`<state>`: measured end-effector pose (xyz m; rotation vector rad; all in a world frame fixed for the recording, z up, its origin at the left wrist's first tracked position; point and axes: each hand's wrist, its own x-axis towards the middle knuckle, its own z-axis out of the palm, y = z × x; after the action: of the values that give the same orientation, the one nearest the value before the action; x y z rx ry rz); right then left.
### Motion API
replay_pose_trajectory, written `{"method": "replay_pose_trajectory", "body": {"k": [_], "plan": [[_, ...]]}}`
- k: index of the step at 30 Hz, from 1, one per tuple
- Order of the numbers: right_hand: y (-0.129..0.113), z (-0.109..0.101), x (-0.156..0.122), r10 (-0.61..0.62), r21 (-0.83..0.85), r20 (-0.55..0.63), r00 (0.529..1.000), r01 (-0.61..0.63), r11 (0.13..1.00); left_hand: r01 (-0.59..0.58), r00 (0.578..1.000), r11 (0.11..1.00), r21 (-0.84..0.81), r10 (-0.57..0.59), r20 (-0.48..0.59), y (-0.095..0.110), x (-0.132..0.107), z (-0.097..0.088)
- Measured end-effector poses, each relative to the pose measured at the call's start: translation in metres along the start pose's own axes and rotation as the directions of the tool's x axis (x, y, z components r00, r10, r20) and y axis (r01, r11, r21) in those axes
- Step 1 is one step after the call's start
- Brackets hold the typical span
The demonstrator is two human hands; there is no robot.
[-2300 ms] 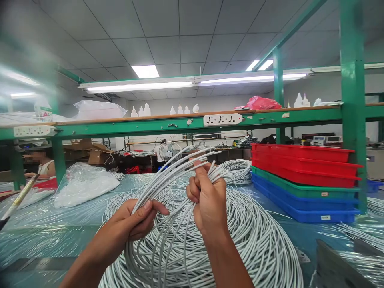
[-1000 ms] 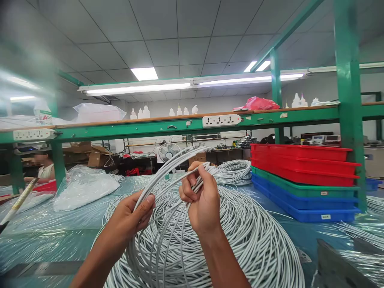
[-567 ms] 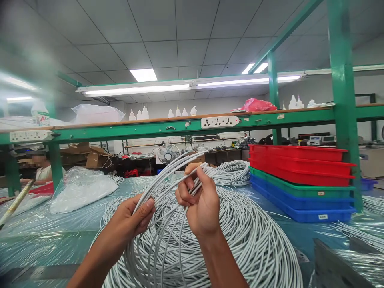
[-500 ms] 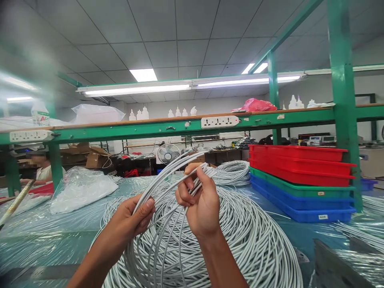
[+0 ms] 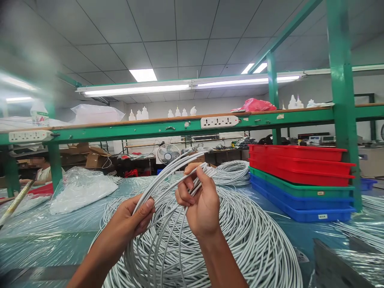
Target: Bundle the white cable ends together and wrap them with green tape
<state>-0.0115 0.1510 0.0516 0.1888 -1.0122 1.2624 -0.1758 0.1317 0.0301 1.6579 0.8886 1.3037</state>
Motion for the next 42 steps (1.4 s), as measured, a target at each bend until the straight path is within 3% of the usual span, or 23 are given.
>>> {"method": "replay_pose_trajectory", "body": {"k": [13,17,22,25,30,36,42], "plan": [[0.0,-0.001,0.001,-0.005,-0.014,-0.002,1.0,0.005,1.0,0.005,1.0,1.0,0.018,-0.005,0.016,-0.001,0.0,-0.002],[0.002,0.001,0.001,-0.068,-0.059,-0.111,0.992,0.062,0.996,-0.022,0.996,0.995,0.1,0.013,0.087,-0.002,0.0,-0.003],[0.003,0.003,0.003,-0.232,-0.116,-0.282,0.931,0.207,0.971,-0.057,0.997,0.989,0.136,0.048,0.067,0.002,-0.003,0.001],[0.0,0.002,0.005,-0.171,-0.032,-0.286,0.943,0.169,0.985,-0.074,0.996,0.982,0.175,0.063,0.065,0.003,-0.004,0.001],[-0.005,-0.004,0.007,-0.014,0.092,-0.229,0.973,0.036,0.995,-0.134,0.985,0.94,0.314,0.162,-0.064,0.001,-0.001,-0.003],[-0.002,-0.008,0.008,-0.063,-0.13,-0.37,0.927,0.016,0.991,-0.217,0.973,0.911,0.35,0.231,0.002,-0.005,0.002,-0.006],[-0.001,-0.012,0.01,-0.177,-0.23,-0.388,0.905,0.09,0.969,-0.193,0.98,0.912,0.362,0.199,0.022,-0.003,0.0,-0.004]]}}
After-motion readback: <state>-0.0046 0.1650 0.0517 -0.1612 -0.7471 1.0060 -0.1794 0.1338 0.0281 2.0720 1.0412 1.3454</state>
